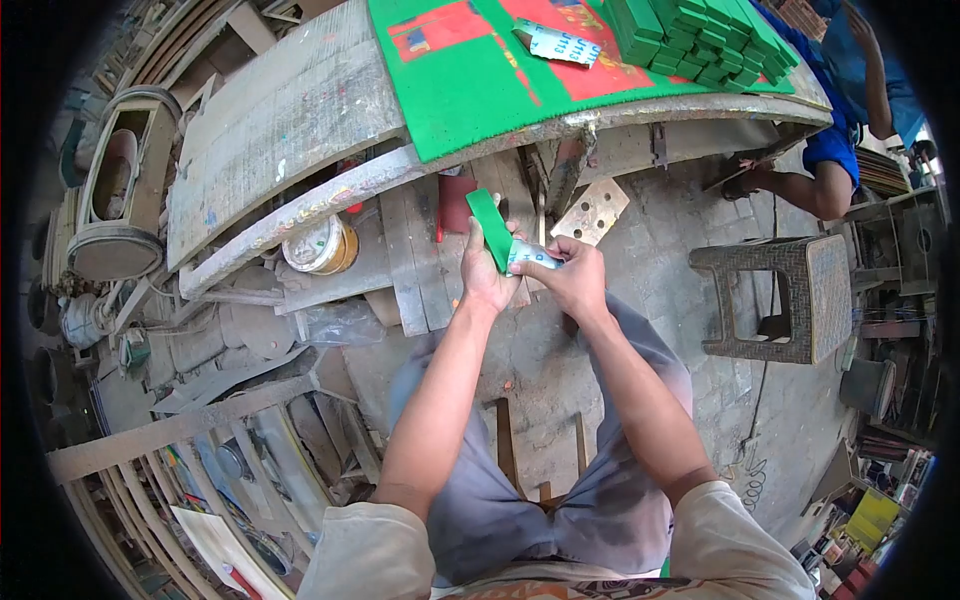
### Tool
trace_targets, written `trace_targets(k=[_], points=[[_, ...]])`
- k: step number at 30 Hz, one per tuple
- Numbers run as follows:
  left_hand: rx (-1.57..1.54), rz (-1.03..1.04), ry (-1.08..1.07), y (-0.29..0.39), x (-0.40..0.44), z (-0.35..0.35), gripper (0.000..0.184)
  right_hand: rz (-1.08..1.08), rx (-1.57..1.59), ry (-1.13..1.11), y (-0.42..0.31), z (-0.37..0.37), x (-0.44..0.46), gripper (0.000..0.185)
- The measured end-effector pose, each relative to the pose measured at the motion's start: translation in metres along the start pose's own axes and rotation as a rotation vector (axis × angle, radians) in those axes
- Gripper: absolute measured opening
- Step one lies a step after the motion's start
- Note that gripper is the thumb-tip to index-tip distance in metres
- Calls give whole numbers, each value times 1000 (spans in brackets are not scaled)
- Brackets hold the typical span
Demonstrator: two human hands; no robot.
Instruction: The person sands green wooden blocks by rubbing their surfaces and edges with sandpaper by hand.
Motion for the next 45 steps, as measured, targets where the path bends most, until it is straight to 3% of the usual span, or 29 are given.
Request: trace_targets(k=[3, 5, 8, 10, 12, 15, 19, 21, 22, 24, 25, 28, 29, 30, 32, 34, 35, 36, 37, 39, 41, 45], points=[[29, -11, -65, 2, 3, 0, 46, 54, 108, 220, 17, -24, -3, 40], [12, -15, -145, 2, 3, 1, 46, 53, 183, 216, 27, -33, 0, 40], [263, -76, -38, -2, -3, 8, 44, -19, 275, 213, 28, -31, 1, 42], [308, -148, 123, -14, -10, 10, 43, -201, 113, 7, 4, -8, 0, 42], [299, -218, 34, -23, -10, 8, 43, -122, 122, 53, 15, -15, 1, 42], [486, -522, -122, -45, -19, 11, 44, 0, 193, 221, 28, -40, 3, 39], [523, -605, -291, -58, -25, 25, 44, 19, 262, 437, 43, -75, -3, 31], [624, -499, -85, -42, -20, 11, 44, -39, 399, 359, 41, -66, 0, 30], [624, -497, -87, -43, -18, 9, 44, -144, 320, 200, 25, -49, 5, 33], [420, -414, 12, -39, -13, 2, 44, -138, -96, -79, 4, -16, 0, 35], [479, -468, -46, -38, -17, 6, 42, -137, -93, -82, 7, -14, 1, 35], [515, -601, -118, -43, -24, 10, 39, 63, 123, 227, 31, -47, -1, 36], [537, -641, -184, -49, -26, 12, 38, 73, 292, 331, 44, -60, 0, 33], [531, -638, -183, -51, -28, 11, 38, 61, 252, 478, 44, -82, -5, 30], [535, -596, -151, -54, -27, 11, 36, 48, 593, 426, 21, -91, -15, 30], [587, -533, -124, -43, -24, 17, 37, -103, 353, 383, 34, -77, -2, 33], [631, -461, -79, -35, -20, 18, 37, 11, 312, 285, 45, -60, 3, 36], [631, -469, -87, -39, -19, 15, 37, -99, 217, 289, 33, -50, 2, 40], [491, -447, -117, -44, -18, 14, 38, 21, 159, 239, 41, -35, 5, 43], [353, -413, -134, -42, -18, 15, 39, 22, 115, 139, 30, -21, -2, 44], [188, -294, 81, -27, -14, 10, 38, 54, 117, -52, 40, 11, 4, 50], [227, -195, -49, -9, -4, -8, 33, -37, -151, -310, 19, 16, 0, 54]])
Point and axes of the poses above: each hand's wrist, its own x-axis towards the middle knuckle, its own z-axis out of the palm, y = z × x, the point moved 9 cm from there along x, towards the middle knuckle, and after that the axes turned 13 degrees about -y, right-handed, at the moved point
